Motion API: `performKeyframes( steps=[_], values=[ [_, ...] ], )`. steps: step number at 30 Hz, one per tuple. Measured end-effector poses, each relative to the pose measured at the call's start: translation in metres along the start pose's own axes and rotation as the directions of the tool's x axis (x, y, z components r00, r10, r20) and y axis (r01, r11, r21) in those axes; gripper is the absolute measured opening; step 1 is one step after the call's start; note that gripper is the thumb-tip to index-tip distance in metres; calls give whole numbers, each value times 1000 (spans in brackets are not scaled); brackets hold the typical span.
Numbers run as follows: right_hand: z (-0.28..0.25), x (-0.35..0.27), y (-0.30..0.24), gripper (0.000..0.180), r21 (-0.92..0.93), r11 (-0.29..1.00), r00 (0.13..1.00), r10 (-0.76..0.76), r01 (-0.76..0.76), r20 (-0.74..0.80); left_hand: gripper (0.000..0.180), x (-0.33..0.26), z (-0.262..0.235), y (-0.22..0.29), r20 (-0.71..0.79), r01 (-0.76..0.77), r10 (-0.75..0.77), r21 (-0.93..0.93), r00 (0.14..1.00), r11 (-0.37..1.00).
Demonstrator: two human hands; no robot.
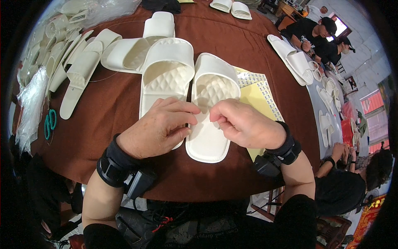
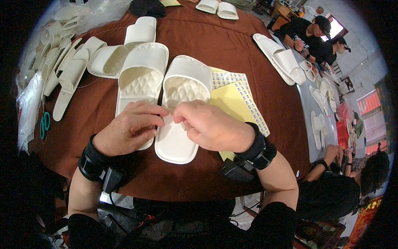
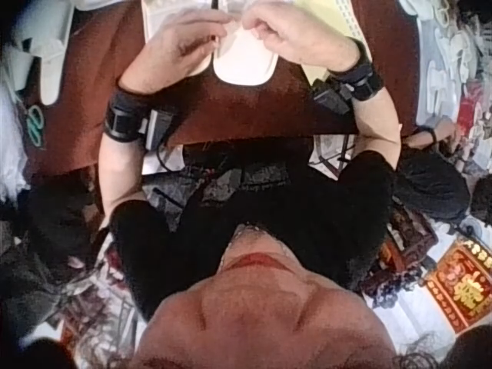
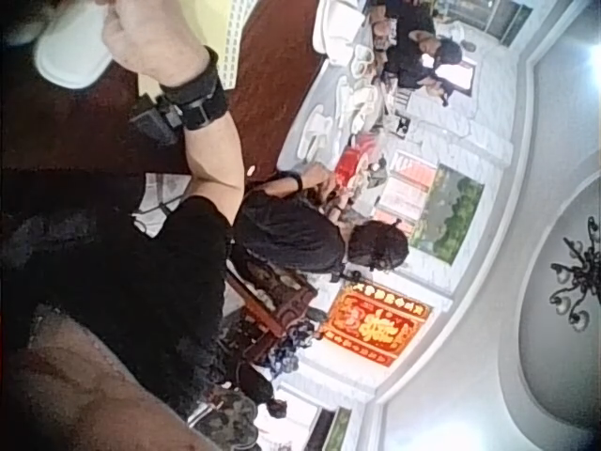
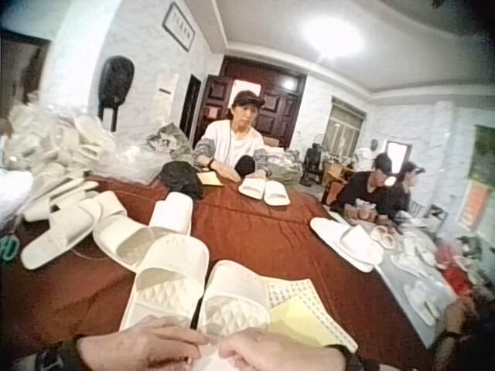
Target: Inspecting white sandals and applying small size labels to the insoles while working at a production table.
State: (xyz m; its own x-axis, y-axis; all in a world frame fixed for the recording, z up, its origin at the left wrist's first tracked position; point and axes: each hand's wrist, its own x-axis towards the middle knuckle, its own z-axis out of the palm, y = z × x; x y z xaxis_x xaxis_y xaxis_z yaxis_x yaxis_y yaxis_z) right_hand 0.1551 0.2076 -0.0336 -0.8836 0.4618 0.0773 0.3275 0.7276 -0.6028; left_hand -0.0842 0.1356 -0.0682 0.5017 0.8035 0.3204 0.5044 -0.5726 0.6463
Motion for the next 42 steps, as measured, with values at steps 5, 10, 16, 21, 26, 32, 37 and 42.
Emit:
performKeyframes(
  steps=[5, 10, 16, 21, 26, 32, 37, 42],
  values=[
    [-15, -5, -4, 22, 45, 998, 999, 36, -37, 4, 20, 8, -3, 6, -14, -22, 22, 16, 1000, 1000],
    [-8, -1, -6, 20, 90, 991, 995, -98, 100, -28, 22, 1, 7, 2, -88, -70, 78, 94, 993, 993],
    [-12, 10, -13, 14, -72, 985, 987, -158, 156, -18, 22, 7, 6, 15, -5, -18, 19, 63, 1000, 998],
    [-12, 22, -24, 12, -137, 981, 990, -139, 138, 5, 22, 6, 4, 7, -39, -32, 33, 27, 999, 999],
    [-8, 26, -31, 11, -110, 987, 987, -130, 119, -97, 21, 5, 3, 7, -129, 91, -124, -237, 984, 967],
    [6, 23, -31, 14, 84, 988, 974, -107, 126, -202, 18, 6, -2, 18, -169, 157, -224, -339, 960, 928],
    [19, 23, -25, 17, 131, 961, 927, -191, 244, -323, 19, 6, 4, 17, -194, 152, -241, -385, 951, 910],
    [19, 20, -26, 17, 142, 959, 925, -188, 246, -329, 18, 7, 4, 20, -208, 166, -243, -328, 948, 930]
  ],
)
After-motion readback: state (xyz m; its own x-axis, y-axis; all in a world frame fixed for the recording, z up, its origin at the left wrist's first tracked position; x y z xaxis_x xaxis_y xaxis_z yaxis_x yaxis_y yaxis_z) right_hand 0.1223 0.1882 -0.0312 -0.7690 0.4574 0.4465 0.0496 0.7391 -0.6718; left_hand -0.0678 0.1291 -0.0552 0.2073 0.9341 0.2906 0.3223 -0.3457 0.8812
